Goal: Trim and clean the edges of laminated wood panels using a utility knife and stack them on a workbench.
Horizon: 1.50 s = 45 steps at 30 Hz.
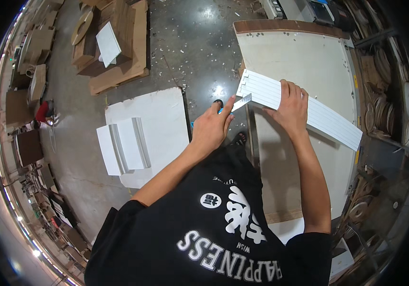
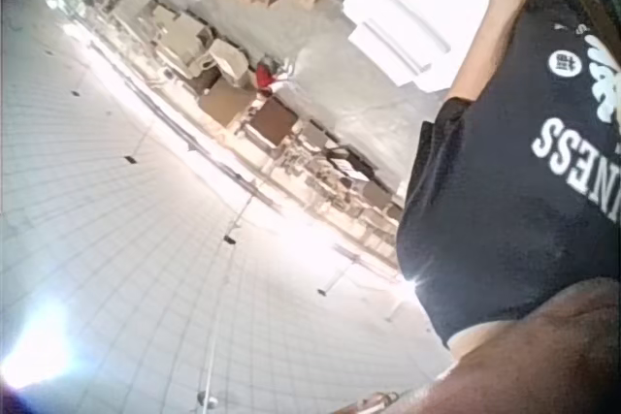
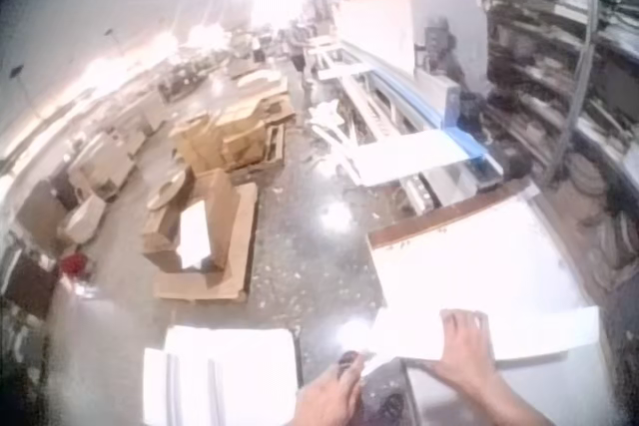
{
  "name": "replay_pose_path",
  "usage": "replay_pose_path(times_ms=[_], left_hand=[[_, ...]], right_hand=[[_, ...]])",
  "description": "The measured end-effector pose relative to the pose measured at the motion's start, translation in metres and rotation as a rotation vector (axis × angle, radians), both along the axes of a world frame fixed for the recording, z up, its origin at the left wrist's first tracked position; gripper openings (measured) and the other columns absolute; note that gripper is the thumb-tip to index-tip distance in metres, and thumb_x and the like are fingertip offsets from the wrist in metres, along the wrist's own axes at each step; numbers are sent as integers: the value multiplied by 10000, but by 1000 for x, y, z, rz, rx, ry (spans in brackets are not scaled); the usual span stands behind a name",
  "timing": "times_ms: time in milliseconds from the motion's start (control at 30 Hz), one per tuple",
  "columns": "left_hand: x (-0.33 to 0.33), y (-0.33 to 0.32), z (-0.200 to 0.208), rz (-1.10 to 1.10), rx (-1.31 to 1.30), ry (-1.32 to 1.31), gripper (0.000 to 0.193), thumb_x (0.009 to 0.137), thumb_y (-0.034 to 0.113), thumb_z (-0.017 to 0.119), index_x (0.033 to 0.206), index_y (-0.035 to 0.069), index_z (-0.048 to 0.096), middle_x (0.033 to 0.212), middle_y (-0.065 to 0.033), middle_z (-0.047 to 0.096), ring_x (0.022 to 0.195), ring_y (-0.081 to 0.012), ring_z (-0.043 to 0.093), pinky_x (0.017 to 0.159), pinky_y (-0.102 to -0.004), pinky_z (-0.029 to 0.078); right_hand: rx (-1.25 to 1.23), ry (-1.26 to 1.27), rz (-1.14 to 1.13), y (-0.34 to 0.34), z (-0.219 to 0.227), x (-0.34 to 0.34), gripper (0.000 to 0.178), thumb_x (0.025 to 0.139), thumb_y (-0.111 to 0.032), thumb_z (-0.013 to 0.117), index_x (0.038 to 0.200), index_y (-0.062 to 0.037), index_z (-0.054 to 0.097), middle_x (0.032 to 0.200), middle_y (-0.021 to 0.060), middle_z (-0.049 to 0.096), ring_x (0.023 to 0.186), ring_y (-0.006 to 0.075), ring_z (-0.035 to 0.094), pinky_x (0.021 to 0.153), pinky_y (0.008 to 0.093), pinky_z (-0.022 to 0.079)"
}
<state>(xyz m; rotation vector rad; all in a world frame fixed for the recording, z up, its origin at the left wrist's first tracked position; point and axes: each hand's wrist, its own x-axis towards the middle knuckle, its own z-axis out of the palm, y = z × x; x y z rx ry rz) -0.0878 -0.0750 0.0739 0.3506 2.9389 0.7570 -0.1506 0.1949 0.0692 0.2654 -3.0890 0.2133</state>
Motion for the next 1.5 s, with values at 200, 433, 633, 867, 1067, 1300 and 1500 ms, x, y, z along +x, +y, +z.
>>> replay_pose_path(times_ms=[200, 433, 633, 867, 1067, 1300, 1500], left_hand=[[-1, -1, 4, 50, -42, -24, 535, 1087, 298, 631, 1608, 248, 522, 1215, -192, 713, 947, -388, 742, 749, -478, 613], [-16, -9, 9, 16, -94, -22, 474, 1080, 297, 636, 1551, 273, 583, 963, -143, 648, 804, -364, 701, 652, -500, 553], [-39, -13, 9, -34, -104, 42, 433, 1080, 295, 632, 1511, 258, 609, 868, -149, 614, 719, -375, 675, 615, -504, 524], [-83, -3, 16, -59, -171, -30, 402, 1127, 343, 543, 1523, 290, 585, 910, -147, 626, 813, -380, 707, 650, -500, 542], [-154, -20, -21, 75, -161, -22, 413, 1132, 363, 537, 1530, 264, 580, 1087, -172, 733, 999, -423, 730, 820, -524, 572], [-171, -33, -47, -219, 309, -27, 442, 1097, 269, 611, 1526, 173, 570, 1253, -185, 746, 1094, -438, 726, 881, -510, 585], [-165, -22, -35, -371, 322, -38, 562, 1038, 105, 649, 1571, 258, 557, 1215, -157, 778, 976, -394, 758, 806, -449, 608]], right_hand=[[-50, 16, 9, -2, 0, 0, 999, 664, -397, 1006, 1465, -56, 517, 1391, 121, 626, 1332, 292, 572, 1163, 495, 401], [-28, 52, 20, 0, -3, -2, 952, 692, -491, 968, 1438, -48, 577, 1362, 103, 652, 1290, 270, 593, 1151, 480, 400], [-54, 73, 37, 2, -4, -3, 956, 698, -502, 967, 1431, -30, 575, 1340, 114, 655, 1274, 276, 601, 1150, 494, 405], [-59, -45, 2, 2, -1, -3, 971, 697, -414, 991, 1465, -51, 520, 1399, 120, 617, 1333, 289, 569, 1193, 510, 386], [-46, -57, 2, -1, 0, -3, 977, 718, -450, 975, 1475, -43, 511, 1413, 134, 609, 1339, 298, 565, 1205, 516, 377], [-41, -6, 13, 3, -4, -3, 984, 704, -496, 954, 1459, -27, 531, 1388, 142, 619, 1311, 315, 576, 1165, 520, 398], [-49, 103, 37, 3, -6, -4, 971, 686, -513, 949, 1424, -26, 547, 1338, 142, 640, 1249, 321, 609, 1120, 509, 434]])
